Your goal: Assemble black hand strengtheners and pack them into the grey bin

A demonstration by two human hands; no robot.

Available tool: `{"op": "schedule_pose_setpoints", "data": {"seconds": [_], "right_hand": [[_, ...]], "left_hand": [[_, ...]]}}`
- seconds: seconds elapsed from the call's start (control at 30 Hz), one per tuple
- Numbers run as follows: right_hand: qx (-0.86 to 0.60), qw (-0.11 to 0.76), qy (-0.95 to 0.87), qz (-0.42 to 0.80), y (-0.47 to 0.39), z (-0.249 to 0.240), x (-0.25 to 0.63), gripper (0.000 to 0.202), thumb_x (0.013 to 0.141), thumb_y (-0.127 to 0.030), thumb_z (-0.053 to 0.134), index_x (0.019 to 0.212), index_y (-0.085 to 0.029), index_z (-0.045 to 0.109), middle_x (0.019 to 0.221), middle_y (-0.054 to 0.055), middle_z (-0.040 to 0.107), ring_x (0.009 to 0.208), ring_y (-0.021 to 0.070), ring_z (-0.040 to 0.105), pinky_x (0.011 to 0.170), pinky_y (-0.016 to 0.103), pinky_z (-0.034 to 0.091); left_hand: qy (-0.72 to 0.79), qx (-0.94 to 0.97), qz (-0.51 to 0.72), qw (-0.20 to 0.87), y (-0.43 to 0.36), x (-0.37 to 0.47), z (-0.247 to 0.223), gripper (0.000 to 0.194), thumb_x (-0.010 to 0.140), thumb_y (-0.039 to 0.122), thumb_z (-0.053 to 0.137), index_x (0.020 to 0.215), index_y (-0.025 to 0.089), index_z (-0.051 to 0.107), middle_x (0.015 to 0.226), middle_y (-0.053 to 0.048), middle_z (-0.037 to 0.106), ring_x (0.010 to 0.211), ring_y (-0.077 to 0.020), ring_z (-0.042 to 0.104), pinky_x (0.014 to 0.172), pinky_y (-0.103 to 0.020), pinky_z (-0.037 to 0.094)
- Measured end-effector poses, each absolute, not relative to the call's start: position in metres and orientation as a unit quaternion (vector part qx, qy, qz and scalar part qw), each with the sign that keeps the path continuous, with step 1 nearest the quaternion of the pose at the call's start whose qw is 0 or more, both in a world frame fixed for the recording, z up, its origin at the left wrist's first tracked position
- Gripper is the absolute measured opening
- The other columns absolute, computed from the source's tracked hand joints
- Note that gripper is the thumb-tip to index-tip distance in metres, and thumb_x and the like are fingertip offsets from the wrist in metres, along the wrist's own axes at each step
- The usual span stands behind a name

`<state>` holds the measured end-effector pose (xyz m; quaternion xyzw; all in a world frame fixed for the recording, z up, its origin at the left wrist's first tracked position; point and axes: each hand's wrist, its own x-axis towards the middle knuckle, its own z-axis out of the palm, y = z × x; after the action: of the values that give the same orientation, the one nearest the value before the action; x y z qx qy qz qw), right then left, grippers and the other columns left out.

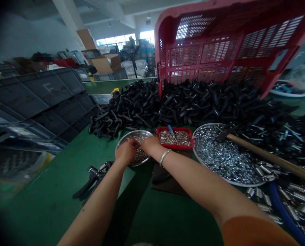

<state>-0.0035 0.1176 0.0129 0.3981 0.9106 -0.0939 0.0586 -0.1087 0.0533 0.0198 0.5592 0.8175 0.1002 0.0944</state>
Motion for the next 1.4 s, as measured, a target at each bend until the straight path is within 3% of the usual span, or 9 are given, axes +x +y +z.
{"op": "schedule_pose_setpoints", "data": {"seconds": [0.13,0.3,0.5,0.63,0.83,0.97,1.2,1.3,1.4], "right_hand": [[0.415,0.037,0.903,-0.104,0.118,0.012,-0.004,0.030,0.084,-0.031,0.048,0.109,-0.016,0.052,0.110,0.008,0.053,0.092,0.0171,0.054,0.078,0.038,0.046],[0.397,-0.040,0.908,-0.129,0.119,0.012,0.013,0.018,0.080,-0.027,0.053,0.084,-0.014,0.065,0.093,0.012,0.064,0.090,0.0229,0.058,0.074,0.034,0.044],[0.371,-0.155,0.897,-0.183,0.119,0.017,0.043,0.013,0.078,-0.023,0.054,0.083,-0.020,0.066,0.084,0.000,0.068,0.080,0.0115,0.060,0.073,0.021,0.042],[0.406,-0.208,0.872,-0.180,0.110,0.019,0.088,0.014,0.078,-0.019,0.053,0.082,-0.017,0.066,0.084,0.003,0.067,0.080,0.0138,0.059,0.074,0.025,0.043],[0.474,-0.265,0.820,-0.179,0.084,0.005,0.160,0.014,0.075,-0.023,0.052,0.080,-0.019,0.065,0.079,0.003,0.067,0.073,0.0161,0.060,0.066,0.028,0.046],[0.508,-0.268,0.803,-0.161,0.078,-0.005,0.176,0.016,0.075,-0.024,0.052,0.082,-0.018,0.065,0.080,0.004,0.067,0.074,0.0168,0.061,0.067,0.028,0.047],[0.515,-0.169,0.840,0.023,0.100,0.023,0.201,0.023,0.077,-0.018,0.047,0.087,-0.017,0.068,0.087,0.008,0.067,0.082,0.0219,0.059,0.075,0.034,0.045],[0.508,-0.126,0.852,0.011,0.097,0.029,0.211,0.022,0.077,-0.020,0.048,0.087,-0.018,0.068,0.086,0.008,0.066,0.081,0.0224,0.060,0.073,0.035,0.046],[0.470,-0.153,0.867,-0.069,0.081,0.027,0.205,0.021,0.078,-0.023,0.049,0.087,-0.020,0.067,0.086,0.006,0.067,0.080,0.0195,0.061,0.074,0.033,0.046]], "left_hand": [[0.807,0.573,0.120,0.082,0.049,-0.112,0.017,0.018,0.078,0.037,0.047,0.088,0.030,0.061,0.102,-0.001,0.062,0.088,-0.0201,0.058,0.069,-0.029,0.043],[0.801,0.573,0.137,0.103,0.050,-0.111,0.011,0.018,0.079,0.036,0.046,0.088,0.031,0.061,0.090,0.001,0.066,0.084,-0.0201,0.060,0.065,-0.028,0.042],[0.808,0.565,0.116,0.119,0.052,-0.105,0.011,0.022,0.080,0.040,0.045,0.090,0.030,0.061,0.090,-0.001,0.066,0.081,-0.0214,0.060,0.065,-0.029,0.042],[0.796,0.584,0.130,0.099,0.051,-0.100,0.015,0.021,0.080,0.037,0.046,0.087,0.026,0.062,0.099,-0.004,0.063,0.083,-0.0223,0.059,0.065,-0.029,0.042],[0.689,0.685,0.184,0.150,0.044,-0.056,0.021,0.017,0.081,0.032,0.046,0.089,0.024,0.059,0.089,-0.001,0.065,0.081,-0.0175,0.058,0.067,-0.025,0.040],[0.648,0.734,0.144,0.145,0.037,-0.025,0.017,0.014,0.082,0.032,0.047,0.090,0.026,0.057,0.090,0.001,0.063,0.080,-0.0164,0.058,0.066,-0.025,0.040],[0.632,0.757,0.140,0.090,0.031,-0.018,0.009,0.013,0.082,0.029,0.047,0.089,0.024,0.057,0.089,-0.002,0.060,0.084,-0.0169,0.055,0.069,-0.026,0.040],[0.631,0.745,0.174,0.128,0.031,-0.020,0.008,0.012,0.082,0.027,0.047,0.087,0.024,0.058,0.088,-0.001,0.061,0.080,-0.0161,0.056,0.066,-0.025,0.039],[0.603,0.723,0.241,0.237,0.033,-0.018,0.007,0.012,0.079,0.028,0.050,0.084,0.022,0.059,0.081,0.000,0.062,0.072,-0.0144,0.055,0.064,-0.024,0.038]]}}
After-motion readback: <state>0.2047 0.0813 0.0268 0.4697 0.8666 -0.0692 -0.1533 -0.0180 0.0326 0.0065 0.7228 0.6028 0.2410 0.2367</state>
